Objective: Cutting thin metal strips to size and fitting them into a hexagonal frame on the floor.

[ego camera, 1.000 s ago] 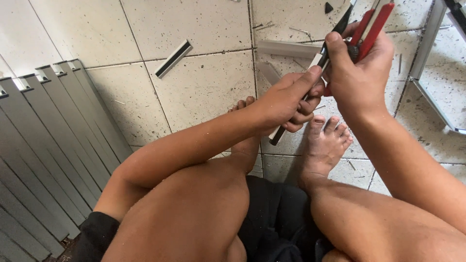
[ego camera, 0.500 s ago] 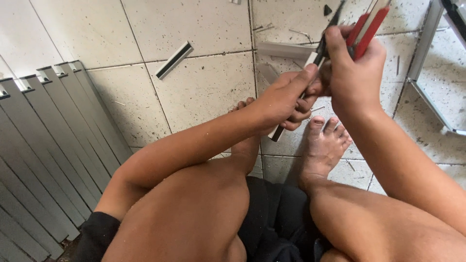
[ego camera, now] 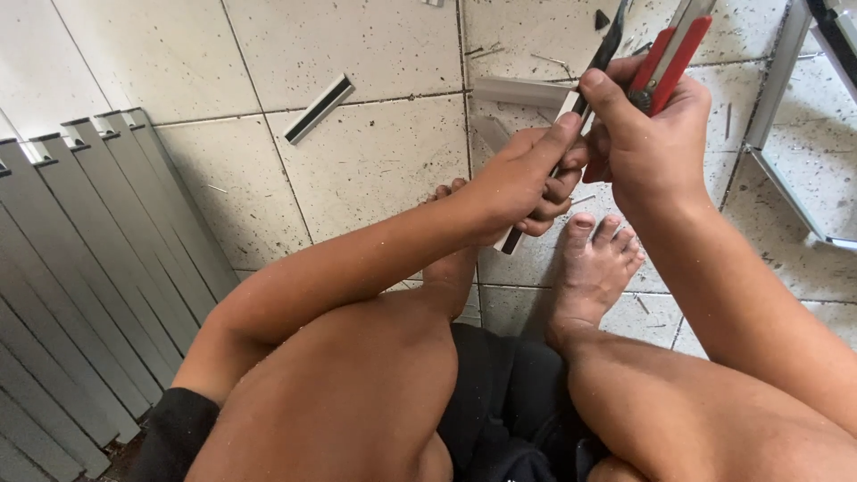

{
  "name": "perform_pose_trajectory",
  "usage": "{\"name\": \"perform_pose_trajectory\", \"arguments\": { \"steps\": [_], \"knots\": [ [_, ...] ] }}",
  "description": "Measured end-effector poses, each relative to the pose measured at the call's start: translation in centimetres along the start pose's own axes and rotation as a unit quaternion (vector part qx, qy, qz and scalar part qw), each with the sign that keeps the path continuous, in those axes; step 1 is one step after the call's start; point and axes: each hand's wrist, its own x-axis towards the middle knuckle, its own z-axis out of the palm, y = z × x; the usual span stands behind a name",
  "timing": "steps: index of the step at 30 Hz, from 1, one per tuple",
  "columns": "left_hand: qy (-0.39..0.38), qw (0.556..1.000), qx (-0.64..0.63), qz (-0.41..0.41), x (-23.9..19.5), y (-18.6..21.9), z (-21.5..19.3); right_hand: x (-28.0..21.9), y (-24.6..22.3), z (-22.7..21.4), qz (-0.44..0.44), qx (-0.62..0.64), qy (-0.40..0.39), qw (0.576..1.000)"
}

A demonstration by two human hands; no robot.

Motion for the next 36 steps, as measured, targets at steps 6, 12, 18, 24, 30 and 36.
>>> {"name": "perform_pose_trajectory", "arguments": {
  "steps": [6,12,18,24,30,36],
  "knots": [
    [0.003,1.000,0.006,0.009,-0.2,0.2,0.2,-0.1,-0.2,0.0,-0.005,0.015,-0.003,1.000],
    [0.001,1.000,0.018,0.002,-0.3,0.5,0.2,-0.5,-1.1,0.2,0.028,0.047,-0.017,0.998],
    [-0.006,0.998,0.062,0.006,-0.7,0.8,0.0,-0.6,-0.6,-0.5,0.019,0.059,-0.033,0.997],
    [0.001,0.998,0.065,0.008,-0.6,0.8,-0.1,-0.4,-0.8,-1.4,0.026,0.059,-0.062,0.996],
    [-0.002,0.996,0.090,0.020,-0.6,0.5,-0.1,-0.5,-0.6,-1.1,0.000,0.032,-0.053,0.998],
    [0.004,0.995,0.098,0.010,-0.6,0.6,-0.1,-0.7,-0.7,-0.7,-0.005,0.015,-0.040,0.999]
  ]
}}
